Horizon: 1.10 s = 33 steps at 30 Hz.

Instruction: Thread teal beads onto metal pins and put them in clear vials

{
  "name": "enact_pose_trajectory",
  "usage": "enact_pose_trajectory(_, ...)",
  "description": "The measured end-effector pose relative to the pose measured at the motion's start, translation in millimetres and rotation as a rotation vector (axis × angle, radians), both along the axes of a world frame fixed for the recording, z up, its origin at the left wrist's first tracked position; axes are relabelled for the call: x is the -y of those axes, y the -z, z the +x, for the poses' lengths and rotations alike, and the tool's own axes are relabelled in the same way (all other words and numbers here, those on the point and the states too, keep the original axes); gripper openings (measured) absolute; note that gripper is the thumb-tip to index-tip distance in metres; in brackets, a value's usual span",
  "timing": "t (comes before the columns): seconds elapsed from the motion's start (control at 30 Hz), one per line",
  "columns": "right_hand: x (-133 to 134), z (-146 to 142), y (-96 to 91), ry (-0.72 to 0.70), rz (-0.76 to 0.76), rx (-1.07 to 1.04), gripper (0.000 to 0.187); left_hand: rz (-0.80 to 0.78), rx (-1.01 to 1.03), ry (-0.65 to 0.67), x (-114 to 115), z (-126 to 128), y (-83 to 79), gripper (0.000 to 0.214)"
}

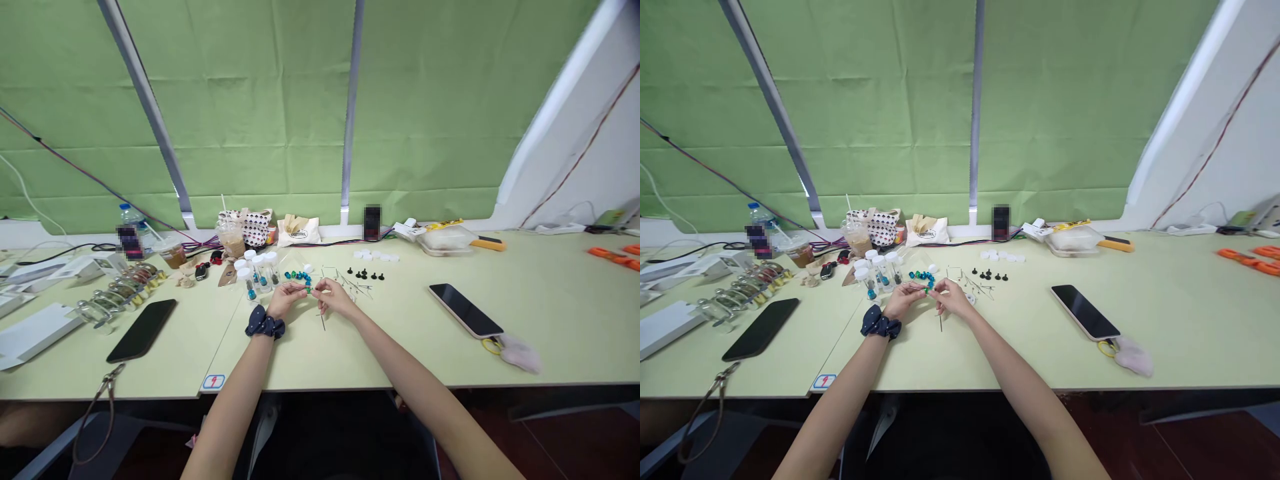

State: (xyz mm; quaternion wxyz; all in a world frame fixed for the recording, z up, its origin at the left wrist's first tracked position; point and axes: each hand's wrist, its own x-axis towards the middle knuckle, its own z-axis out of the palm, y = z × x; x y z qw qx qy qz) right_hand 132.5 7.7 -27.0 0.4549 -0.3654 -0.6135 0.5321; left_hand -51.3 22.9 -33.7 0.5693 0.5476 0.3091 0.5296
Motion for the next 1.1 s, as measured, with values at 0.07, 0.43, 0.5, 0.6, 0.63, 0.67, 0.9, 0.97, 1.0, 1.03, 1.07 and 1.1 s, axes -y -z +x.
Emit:
enact_pose_trajectory(0.07,-0.5,-0.3,0.5,-0.012,-0.021,0.023,0.040,-0.001,-0.015,0.001,0.1,-0.1,-0.1,0.030)
enact_pose_trajectory(0.43,-0.8,-1.1,0.7,-0.026,-0.087,0.039,0.045,0.007,-0.012,-0.005,-0.8,0.1,1.1,0.030)
enact_pose_trajectory(0.5,-0.7,-0.9,0.5,-0.009,-0.058,0.010,0.042,0.005,0.001,-0.005,-0.8,0.2,1.0,0.030)
enact_pose_trajectory(0.6,-0.4,-0.5,0.1,-0.021,-0.018,0.013,0.041,-0.001,0.000,0.000,-0.9,0.2,1.0,0.030)
enact_pose_trajectory(0.63,-0.4,-0.4,0.0,-0.026,-0.031,0.024,0.042,-0.001,-0.005,0.002,-0.9,0.2,1.1,0.030)
enact_pose_trajectory(0.67,-0.3,-0.4,-0.2,-0.028,-0.050,0.033,0.043,0.000,-0.010,0.002,-1.0,0.1,1.2,0.029)
enact_pose_trajectory(0.9,0.3,-1.0,-0.1,-0.027,-0.054,0.019,0.041,0.014,-0.029,-0.019,-0.6,-0.4,0.9,0.029)
enact_pose_trajectory(0.97,0.0,-1.5,0.2,-0.032,-0.099,0.028,0.044,0.017,-0.033,-0.020,-0.6,-0.4,1.0,0.030)
enact_pose_trajectory(1.0,-0.2,-1.7,0.2,-0.029,-0.105,0.024,0.043,0.019,-0.034,-0.021,-0.7,-0.4,1.1,0.030)
enact_pose_trajectory(1.03,-0.3,-1.9,0.1,-0.025,-0.095,0.017,0.041,0.021,-0.034,-0.021,-0.8,-0.4,1.3,0.029)
enact_pose_trajectory(1.07,-0.4,-2.1,0.0,-0.025,-0.080,0.011,0.039,0.023,-0.034,-0.020,-1.0,-0.4,1.6,0.029)
enact_pose_trajectory(1.1,-0.4,-2.4,-0.1,-0.029,-0.073,0.012,0.038,0.024,-0.035,-0.019,-1.2,-0.5,1.9,0.029)
